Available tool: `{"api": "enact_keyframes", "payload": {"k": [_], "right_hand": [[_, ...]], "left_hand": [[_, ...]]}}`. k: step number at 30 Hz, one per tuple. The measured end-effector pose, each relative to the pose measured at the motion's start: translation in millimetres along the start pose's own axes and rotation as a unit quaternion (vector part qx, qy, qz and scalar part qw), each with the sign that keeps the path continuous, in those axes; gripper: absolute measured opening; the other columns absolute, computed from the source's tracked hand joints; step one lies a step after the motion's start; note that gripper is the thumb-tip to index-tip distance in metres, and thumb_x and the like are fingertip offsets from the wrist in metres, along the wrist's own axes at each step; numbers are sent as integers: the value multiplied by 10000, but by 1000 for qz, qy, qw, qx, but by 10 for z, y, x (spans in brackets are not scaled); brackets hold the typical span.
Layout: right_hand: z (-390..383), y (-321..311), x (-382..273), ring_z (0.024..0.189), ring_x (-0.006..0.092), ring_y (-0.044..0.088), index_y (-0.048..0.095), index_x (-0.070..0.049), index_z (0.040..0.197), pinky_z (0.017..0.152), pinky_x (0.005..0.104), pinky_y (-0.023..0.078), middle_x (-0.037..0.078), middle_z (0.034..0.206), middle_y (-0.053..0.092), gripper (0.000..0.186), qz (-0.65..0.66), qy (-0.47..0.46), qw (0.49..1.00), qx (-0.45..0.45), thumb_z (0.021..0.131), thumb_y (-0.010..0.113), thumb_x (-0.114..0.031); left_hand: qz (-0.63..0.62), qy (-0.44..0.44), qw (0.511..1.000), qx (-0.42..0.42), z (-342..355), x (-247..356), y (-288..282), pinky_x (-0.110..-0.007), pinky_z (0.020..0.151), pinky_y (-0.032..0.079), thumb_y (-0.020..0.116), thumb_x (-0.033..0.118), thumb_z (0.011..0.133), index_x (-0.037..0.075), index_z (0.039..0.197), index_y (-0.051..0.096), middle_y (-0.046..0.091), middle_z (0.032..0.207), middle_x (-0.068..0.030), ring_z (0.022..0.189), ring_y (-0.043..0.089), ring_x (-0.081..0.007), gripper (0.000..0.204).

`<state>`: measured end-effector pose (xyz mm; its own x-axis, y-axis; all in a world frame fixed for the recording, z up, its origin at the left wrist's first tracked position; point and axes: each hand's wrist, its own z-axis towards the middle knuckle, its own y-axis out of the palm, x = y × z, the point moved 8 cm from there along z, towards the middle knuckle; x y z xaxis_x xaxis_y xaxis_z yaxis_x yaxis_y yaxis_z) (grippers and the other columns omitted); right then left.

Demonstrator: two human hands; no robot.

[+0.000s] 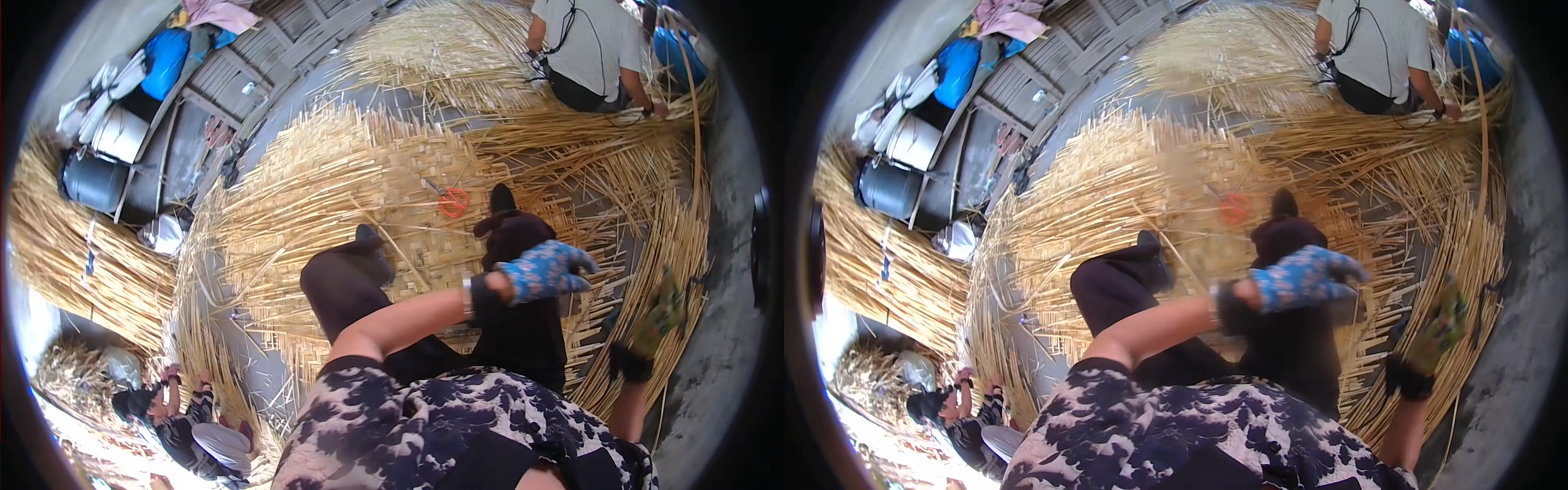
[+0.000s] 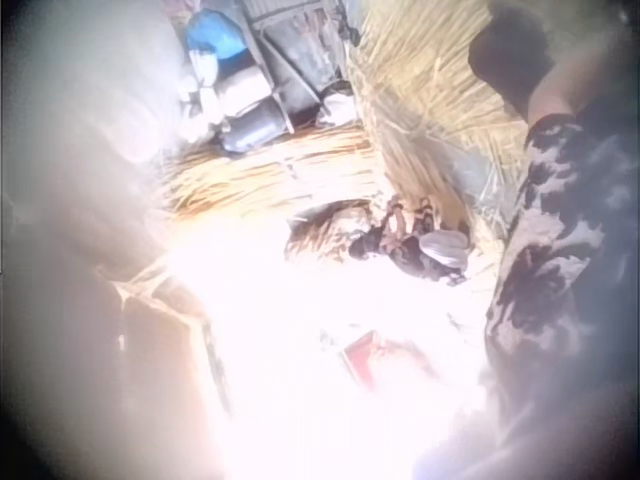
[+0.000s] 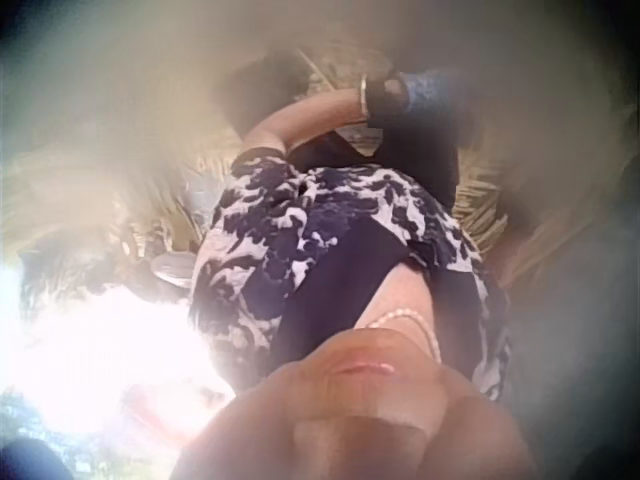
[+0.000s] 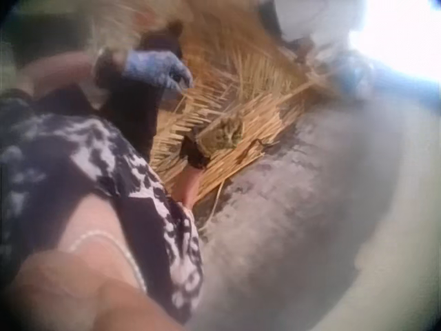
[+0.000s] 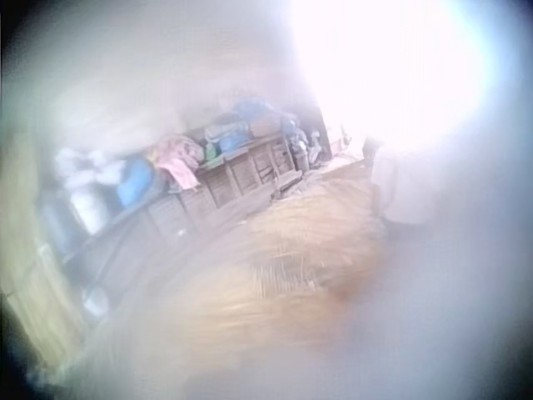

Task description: Weaving a large bamboo mat on the floor using thin bamboo strips.

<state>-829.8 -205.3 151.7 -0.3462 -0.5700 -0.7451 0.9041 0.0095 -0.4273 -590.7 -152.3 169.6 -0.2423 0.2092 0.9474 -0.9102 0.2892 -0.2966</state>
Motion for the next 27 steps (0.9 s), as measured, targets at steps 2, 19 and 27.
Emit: {"api": "enact_keyframes", "payload": {"k": [2, 19, 27], "right_hand": [[701, 104, -820, 1016, 161, 454, 256, -34, 1260, 871, 290, 352, 99, 1184, 393, 471, -117, -145, 982, 17, 864, 383, -255], [2302, 806, -1376, 1070, 184, 421, 208, -42, 1276, 930, 291, 293, 102, 1266, 318, 474, -297, -191, 931, -96, 866, 365, -222], [2092, 869, -1112, 1051, 186, 432, 224, -36, 1267, 914, 292, 305, 107, 1243, 339, 462, -271, -156, 939, -143, 865, 363, -218]], "left_hand": [[34, -1, 999, -10, 116, 52, 187, -307, 768, 433, 668, 242, 676, 35, 1150, 417, 546, 1002, -167, 876, 548, -246, 575], [-216, 74, 940, -255, -532, 712, 254, -274, 630, 444, 556, 145, 761, 70, 926, 586, 590, 824, -2, 708, 524, -143, 183], [18, 296, 955, -24, -808, 948, -742, -256, 619, 451, 554, 158, 764, 103, 901, 608, 592, 758, -26, 693, 545, -118, 157]]}}
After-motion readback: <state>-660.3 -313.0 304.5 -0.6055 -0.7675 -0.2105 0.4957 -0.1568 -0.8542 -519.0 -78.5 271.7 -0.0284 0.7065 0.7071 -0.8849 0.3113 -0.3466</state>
